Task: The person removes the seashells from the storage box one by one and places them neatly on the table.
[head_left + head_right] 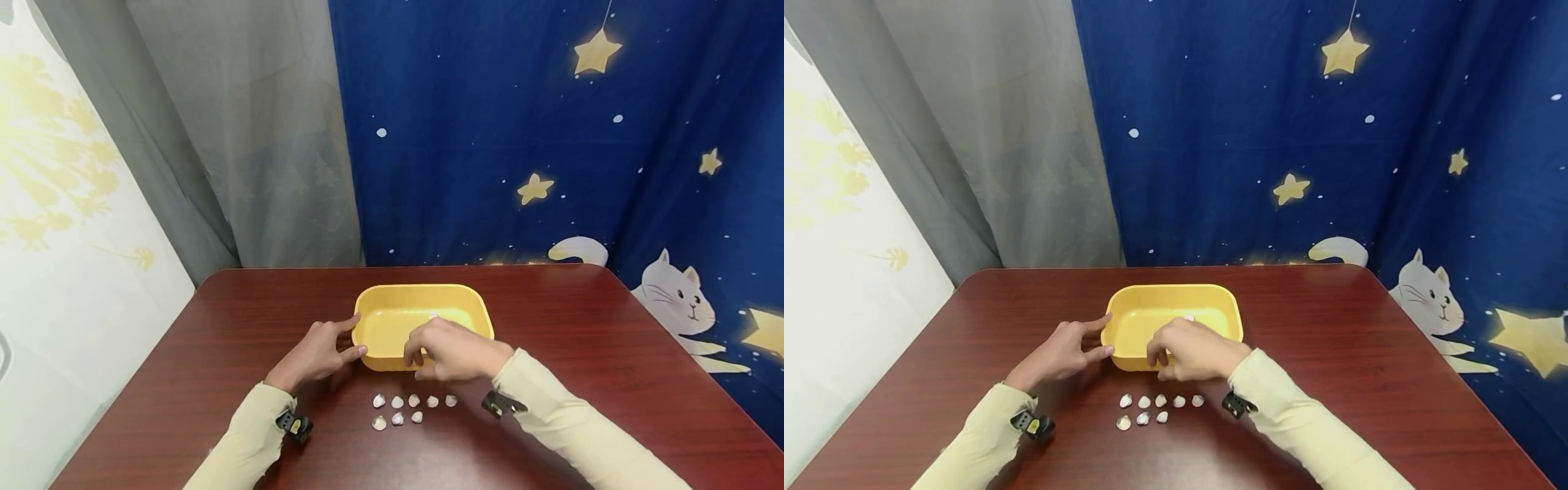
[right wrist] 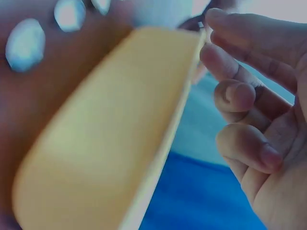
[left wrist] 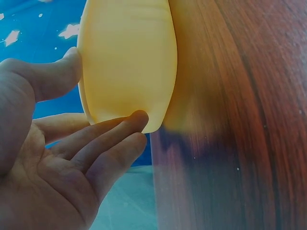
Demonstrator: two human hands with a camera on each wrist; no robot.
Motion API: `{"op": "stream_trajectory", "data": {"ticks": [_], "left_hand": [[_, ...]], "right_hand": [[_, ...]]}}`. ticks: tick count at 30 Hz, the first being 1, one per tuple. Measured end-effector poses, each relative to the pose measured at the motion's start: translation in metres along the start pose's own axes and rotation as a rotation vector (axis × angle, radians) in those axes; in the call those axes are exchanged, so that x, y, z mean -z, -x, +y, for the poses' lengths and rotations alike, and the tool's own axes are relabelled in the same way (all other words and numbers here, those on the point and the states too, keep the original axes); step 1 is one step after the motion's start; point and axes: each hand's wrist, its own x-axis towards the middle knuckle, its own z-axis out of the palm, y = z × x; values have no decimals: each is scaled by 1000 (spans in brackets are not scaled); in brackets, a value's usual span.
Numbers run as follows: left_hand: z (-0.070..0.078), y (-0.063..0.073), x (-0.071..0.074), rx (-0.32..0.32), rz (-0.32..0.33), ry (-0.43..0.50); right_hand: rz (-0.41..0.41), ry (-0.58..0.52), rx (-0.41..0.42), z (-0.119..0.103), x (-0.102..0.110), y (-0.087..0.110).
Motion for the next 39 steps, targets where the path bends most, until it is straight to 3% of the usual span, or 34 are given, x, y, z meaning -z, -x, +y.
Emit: {"op": "stream_trajectory", "data": {"ticks": [8, 18, 25, 32, 39], "left_hand": [[1, 0, 1, 24, -19, 17], [0, 2, -2, 15, -3, 14], [0, 1, -1, 6, 11, 20], [0, 0, -3, -6, 1, 39], [-1, 1, -2, -12, 3, 40]], "right_hand": [[-8, 68, -51, 21, 28, -18], [-65, 91, -193, 62, 35, -42], [-139, 128, -304, 85, 26, -57], [-242, 243, -505, 98, 3, -66], [-219, 344, -590, 102, -10, -72]]}}
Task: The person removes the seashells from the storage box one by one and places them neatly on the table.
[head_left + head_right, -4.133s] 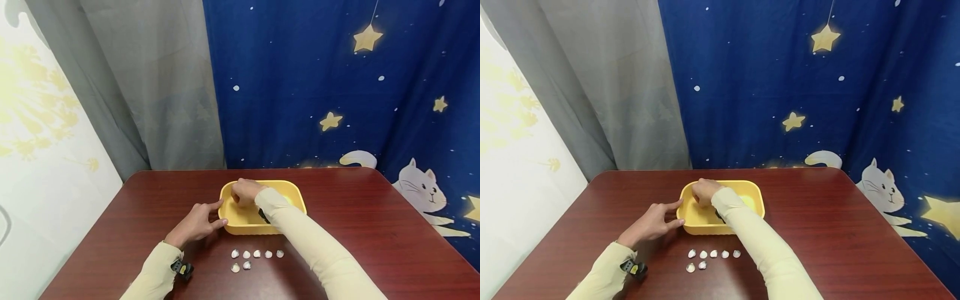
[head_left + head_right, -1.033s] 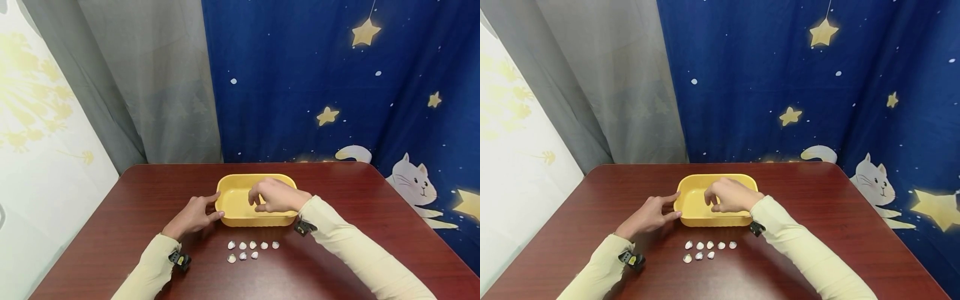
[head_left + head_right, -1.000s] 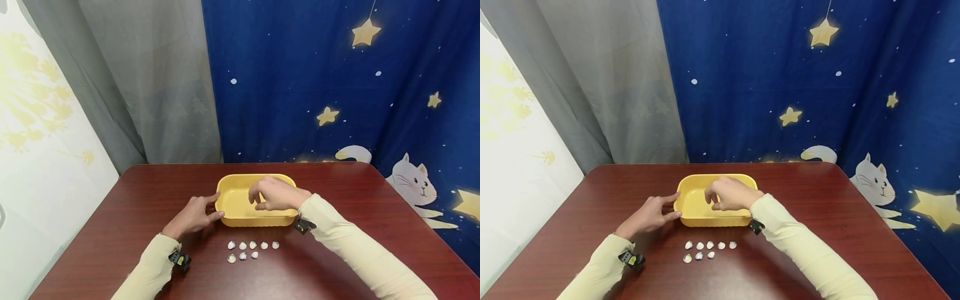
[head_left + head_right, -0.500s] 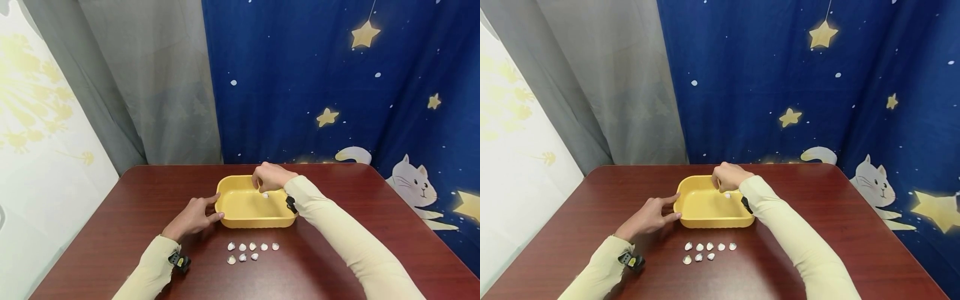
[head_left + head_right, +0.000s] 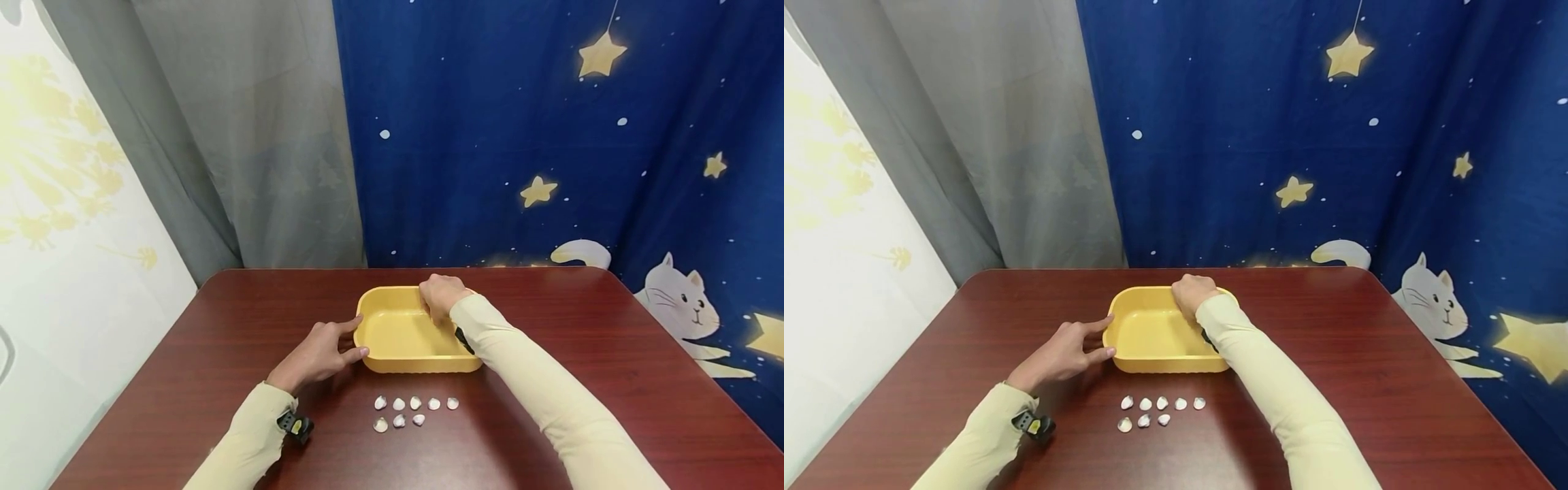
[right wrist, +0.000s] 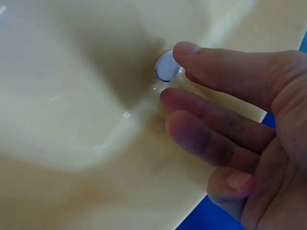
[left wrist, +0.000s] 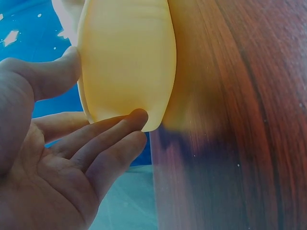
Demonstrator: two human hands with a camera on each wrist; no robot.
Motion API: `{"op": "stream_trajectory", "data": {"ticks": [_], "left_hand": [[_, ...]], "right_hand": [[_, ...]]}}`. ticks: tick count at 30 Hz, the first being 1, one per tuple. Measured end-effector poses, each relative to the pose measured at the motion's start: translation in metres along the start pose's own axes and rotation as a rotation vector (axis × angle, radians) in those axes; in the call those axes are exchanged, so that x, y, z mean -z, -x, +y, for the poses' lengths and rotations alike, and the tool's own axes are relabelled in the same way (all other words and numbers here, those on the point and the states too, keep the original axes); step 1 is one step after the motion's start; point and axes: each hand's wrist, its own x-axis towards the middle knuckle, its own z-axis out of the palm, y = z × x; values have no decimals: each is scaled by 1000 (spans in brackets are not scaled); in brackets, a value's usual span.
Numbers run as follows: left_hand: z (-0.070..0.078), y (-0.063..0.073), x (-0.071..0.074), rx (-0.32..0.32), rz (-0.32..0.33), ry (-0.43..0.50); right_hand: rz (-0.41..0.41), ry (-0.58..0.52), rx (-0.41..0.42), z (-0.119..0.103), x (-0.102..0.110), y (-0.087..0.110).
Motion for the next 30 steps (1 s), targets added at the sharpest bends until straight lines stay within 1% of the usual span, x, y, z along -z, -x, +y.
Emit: {"op": "stream_trajectory", "data": {"ticks": [6, 10, 14, 19, 23, 27, 30], "left_hand": [[2, 0, 0, -4, 1, -5], [3, 1, -1, 13, 0, -3], [3, 1, -3, 27, -2, -4], [3, 1, -3, 32, -3, -13], [4, 0, 0, 35, -15, -26], [4, -1, 2, 28, -20, -35], [4, 0, 3, 7, -13, -58]], "right_hand": [[22, 17, 38, 1, -8, 1], [13, 13, 63, 1, -9, 3], [-9, 4, 92, 2, -5, 7], [-12, -30, 132, 3, 8, 14], [-6, -60, 166, 4, 25, 21], [22, -74, 209, 3, 42, 33], [68, -96, 259, -1, 49, 46]]}}
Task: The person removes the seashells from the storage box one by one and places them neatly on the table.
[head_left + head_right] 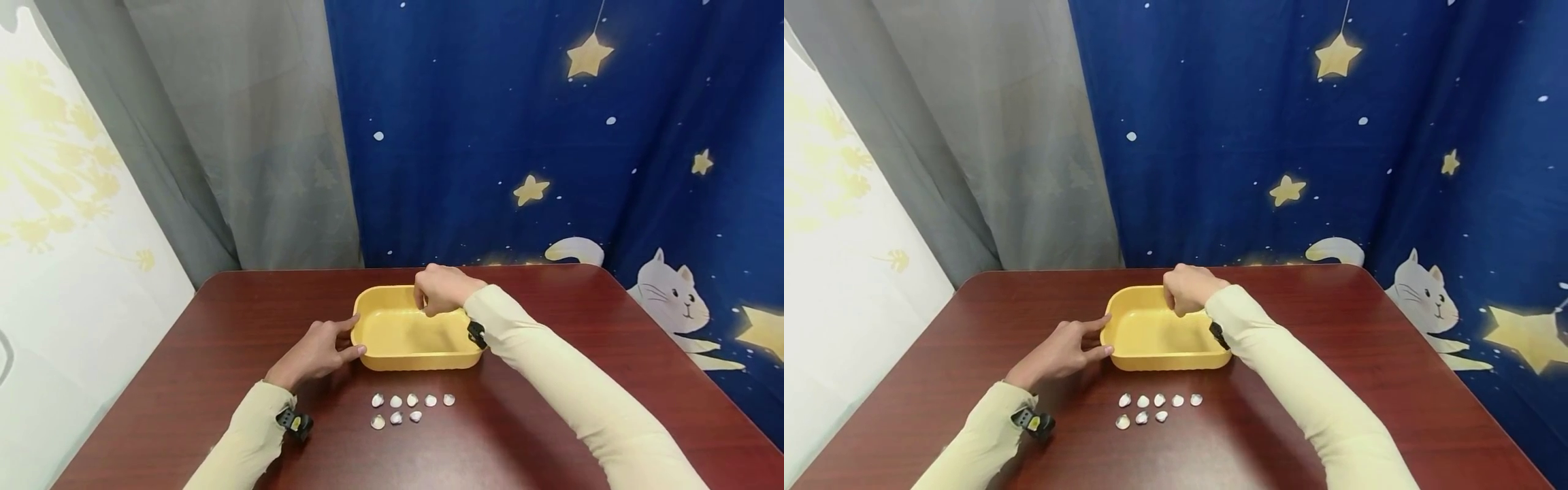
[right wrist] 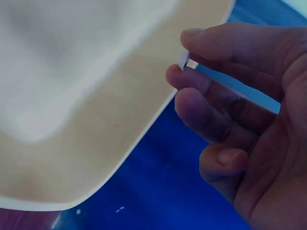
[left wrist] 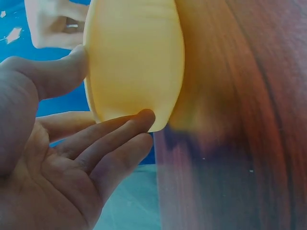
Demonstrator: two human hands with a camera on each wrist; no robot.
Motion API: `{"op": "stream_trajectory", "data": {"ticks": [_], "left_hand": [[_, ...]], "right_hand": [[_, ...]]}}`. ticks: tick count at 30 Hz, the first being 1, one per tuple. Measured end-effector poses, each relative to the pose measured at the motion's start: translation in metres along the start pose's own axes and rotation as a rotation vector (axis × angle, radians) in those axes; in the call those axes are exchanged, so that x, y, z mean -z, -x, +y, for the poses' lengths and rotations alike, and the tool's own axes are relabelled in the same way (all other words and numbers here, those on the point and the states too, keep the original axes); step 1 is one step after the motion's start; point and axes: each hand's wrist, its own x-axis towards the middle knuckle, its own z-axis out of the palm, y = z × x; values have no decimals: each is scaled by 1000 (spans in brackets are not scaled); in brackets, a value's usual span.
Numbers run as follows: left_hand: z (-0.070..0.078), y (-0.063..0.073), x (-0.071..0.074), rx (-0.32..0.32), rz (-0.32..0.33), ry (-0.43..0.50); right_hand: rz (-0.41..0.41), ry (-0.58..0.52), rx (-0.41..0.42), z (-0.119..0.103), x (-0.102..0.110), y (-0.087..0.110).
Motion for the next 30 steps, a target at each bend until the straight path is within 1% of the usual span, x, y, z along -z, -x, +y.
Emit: {"op": "stream_trajectory", "data": {"ticks": [3, 7, 10, 14, 17, 19, 23, 27, 30], "left_hand": [[0, 1, 1, -18, -2, -21], [-1, 2, 3, -25, -17, -27], [-3, 4, 4, -30, -19, -14], [-7, 8, 5, -39, -20, 32], [-7, 10, 5, -33, -29, 65], [-6, 10, 5, -39, -29, 67], [-4, 9, 7, -32, -24, 48], [-2, 8, 9, -23, -23, 13], [-3, 11, 11, -31, 4, -11]], "right_hand": [[43, -41, 49, -9, 2, 15], [107, -84, 115, -20, -6, 38], [158, -113, 143, -28, -16, 57], [223, -170, 169, -39, -33, 81], [260, -187, 206, -48, -44, 98], [269, -186, 216, -52, -51, 107], [262, -166, 220, -58, -65, 115], [228, -113, 222, -63, -82, 114], [211, -98, 208, -67, -90, 113]]}}
